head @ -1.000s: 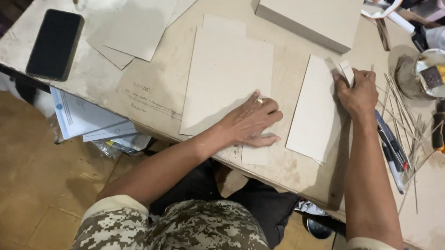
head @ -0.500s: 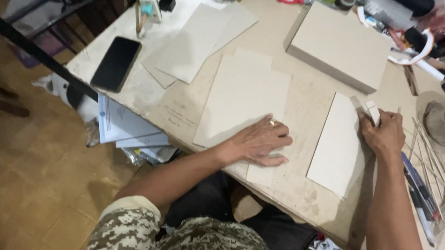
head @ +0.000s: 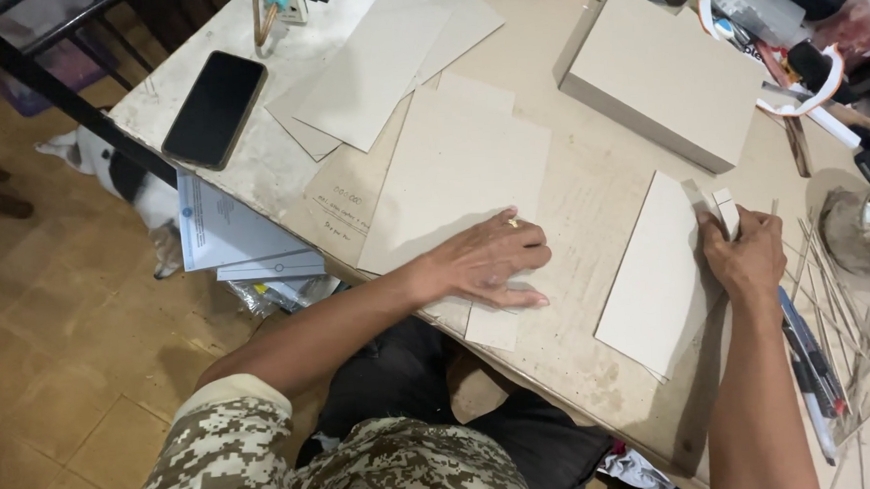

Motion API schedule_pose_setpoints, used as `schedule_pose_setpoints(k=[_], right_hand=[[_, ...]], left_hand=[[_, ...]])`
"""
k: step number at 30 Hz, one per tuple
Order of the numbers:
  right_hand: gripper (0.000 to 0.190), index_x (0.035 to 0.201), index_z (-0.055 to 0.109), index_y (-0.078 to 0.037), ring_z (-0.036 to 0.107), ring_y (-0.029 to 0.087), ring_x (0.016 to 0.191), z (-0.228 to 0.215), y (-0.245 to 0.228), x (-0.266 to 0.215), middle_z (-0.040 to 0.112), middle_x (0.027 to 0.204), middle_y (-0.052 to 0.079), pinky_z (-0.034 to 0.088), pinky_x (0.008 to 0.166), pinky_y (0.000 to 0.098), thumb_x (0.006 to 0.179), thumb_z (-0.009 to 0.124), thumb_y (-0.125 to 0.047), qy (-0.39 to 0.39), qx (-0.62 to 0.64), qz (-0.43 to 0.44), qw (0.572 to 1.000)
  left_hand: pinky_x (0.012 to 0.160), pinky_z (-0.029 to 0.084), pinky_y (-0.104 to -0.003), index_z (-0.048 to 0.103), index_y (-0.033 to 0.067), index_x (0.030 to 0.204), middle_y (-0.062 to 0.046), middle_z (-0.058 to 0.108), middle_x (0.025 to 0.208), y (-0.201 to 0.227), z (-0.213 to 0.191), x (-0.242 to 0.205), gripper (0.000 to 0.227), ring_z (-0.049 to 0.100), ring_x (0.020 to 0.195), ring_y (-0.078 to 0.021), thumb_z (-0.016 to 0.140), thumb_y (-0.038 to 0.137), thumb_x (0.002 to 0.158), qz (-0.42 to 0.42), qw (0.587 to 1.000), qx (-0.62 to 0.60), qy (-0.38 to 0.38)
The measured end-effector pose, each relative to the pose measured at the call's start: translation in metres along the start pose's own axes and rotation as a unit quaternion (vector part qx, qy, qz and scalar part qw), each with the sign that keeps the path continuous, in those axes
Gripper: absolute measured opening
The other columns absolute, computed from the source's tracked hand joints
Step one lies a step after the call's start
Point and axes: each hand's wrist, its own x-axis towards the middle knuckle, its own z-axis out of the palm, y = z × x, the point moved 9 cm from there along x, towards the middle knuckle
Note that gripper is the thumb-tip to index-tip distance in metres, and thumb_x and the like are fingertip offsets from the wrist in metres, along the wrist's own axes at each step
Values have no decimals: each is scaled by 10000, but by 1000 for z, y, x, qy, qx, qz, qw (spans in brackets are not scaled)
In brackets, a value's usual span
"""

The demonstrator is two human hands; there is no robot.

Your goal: The person uses a utility knife to cut a rectangular piece of cardboard on a cluttered workbench. They align the cardboard with other pieces, make a straight cut along the edge, and then separate the cut strip. A small dog is visible under the table during the process.

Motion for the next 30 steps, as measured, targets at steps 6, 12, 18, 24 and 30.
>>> schedule_pose_setpoints(k=[6, 12, 18, 24, 30], right_hand=[[595, 1410, 626, -63, 519, 468, 1220, 0, -2, -5, 480, 1335, 213, 363, 1035, 617, 1004, 582, -495, -6, -2, 1, 1000], [655, 1420, 609, -34, 517, 461, 1233, -2, -3, -7, 477, 1351, 202, 357, 1038, 611, 989, 597, -527, -1, 8, 6, 1000], [604, 1391, 628, -40, 529, 449, 1205, 0, 1, -6, 485, 1328, 201, 380, 1012, 597, 991, 597, -492, 4, 7, -1, 1000], [552, 1306, 644, -73, 576, 381, 1136, 21, 27, 11, 592, 1228, 208, 424, 965, 474, 978, 644, -517, 71, 60, -59, 994], [472, 1262, 669, -138, 610, 422, 1101, 3, -11, -26, 568, 1201, 201, 480, 924, 498, 935, 611, -473, 53, 31, -75, 995]], left_hand=[[1153, 371, -317, 684, 100, 1215, -93, 646, 1310, -186, -4, -42, 434, 535, 1287, -227, 406, -30, 909, -237, 969, 47, 53], [1248, -22, -572, 215, 167, 1621, -198, 11, 1701, -153, -178, -131, 941, -30, 1562, -412, 656, 505, 861, -626, 778, -14, -56], [998, 393, -611, 496, 103, 1493, -262, 518, 1403, -218, -181, -149, 839, 466, 1264, -540, 589, 513, 767, -533, 835, 127, -58], [706, 472, -496, 702, 99, 880, -153, 702, 868, -297, -135, -182, 594, 675, 852, -381, 685, 683, 779, -319, 891, 317, 53], [1080, 378, -626, 756, -63, 1357, -475, 559, 1417, -149, -146, -114, 504, 517, 1259, -610, 635, 235, 968, -265, 930, 190, 171]])
